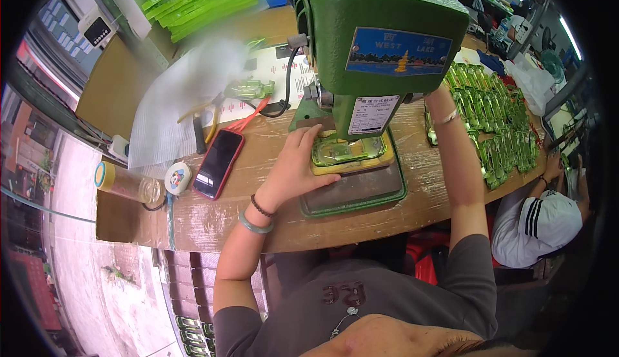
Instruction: The person operates a green sealing machine to seal small green plastic containers. They place a container under the press, pull a lever to seal it, remove the sealed unit, and place it into a cardboard tray. This cycle repeats throughout the clip.
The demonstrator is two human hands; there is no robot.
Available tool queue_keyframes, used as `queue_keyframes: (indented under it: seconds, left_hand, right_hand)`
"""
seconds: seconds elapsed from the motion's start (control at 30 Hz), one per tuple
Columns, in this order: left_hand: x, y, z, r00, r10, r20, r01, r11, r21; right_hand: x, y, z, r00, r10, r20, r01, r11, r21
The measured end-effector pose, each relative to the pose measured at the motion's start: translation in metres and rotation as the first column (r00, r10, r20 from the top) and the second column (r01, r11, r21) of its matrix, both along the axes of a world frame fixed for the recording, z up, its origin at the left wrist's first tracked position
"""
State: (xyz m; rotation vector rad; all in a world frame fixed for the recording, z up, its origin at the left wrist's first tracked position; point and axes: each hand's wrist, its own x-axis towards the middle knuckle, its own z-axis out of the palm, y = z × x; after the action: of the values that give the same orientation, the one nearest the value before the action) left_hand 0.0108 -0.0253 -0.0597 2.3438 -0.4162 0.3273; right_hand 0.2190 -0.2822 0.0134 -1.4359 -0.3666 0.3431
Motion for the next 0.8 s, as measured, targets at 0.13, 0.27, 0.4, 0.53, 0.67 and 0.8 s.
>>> queue_keyframes:
  seconds: [0.13, 0.27, 0.4, 0.53, 0.67, 0.8]
  left_hand:
    - [0.001, 0.000, -0.006, 0.999, 0.007, 0.034, -0.007, 1.000, -0.014]
    - [0.001, 0.001, -0.008, 0.998, 0.016, 0.059, -0.015, 1.000, -0.014]
    - [0.002, 0.001, -0.009, 0.998, 0.019, 0.067, -0.018, 1.000, -0.015]
    - [0.003, 0.002, -0.009, 0.997, 0.017, 0.069, -0.017, 1.000, -0.011]
    - [0.003, 0.001, -0.010, 0.997, 0.016, 0.070, -0.016, 1.000, -0.003]
    - [0.000, 0.004, -0.010, 0.997, 0.035, 0.067, -0.035, 0.999, 0.003]
  right_hand:
    - [0.020, -0.016, 0.092, 0.856, -0.231, 0.463, 0.154, 0.968, 0.198]
    - [-0.062, -0.016, 0.113, 0.571, -0.400, 0.717, 0.261, 0.916, 0.303]
    - [-0.119, -0.005, 0.094, 0.390, -0.495, 0.777, 0.261, 0.868, 0.422]
    - [-0.123, -0.011, 0.083, 0.390, -0.490, 0.780, 0.194, 0.871, 0.451]
    - [-0.128, -0.014, 0.077, 0.383, -0.499, 0.777, 0.199, 0.867, 0.457]
    - [-0.143, -0.004, 0.051, 0.340, -0.584, 0.738, 0.157, 0.808, 0.567]
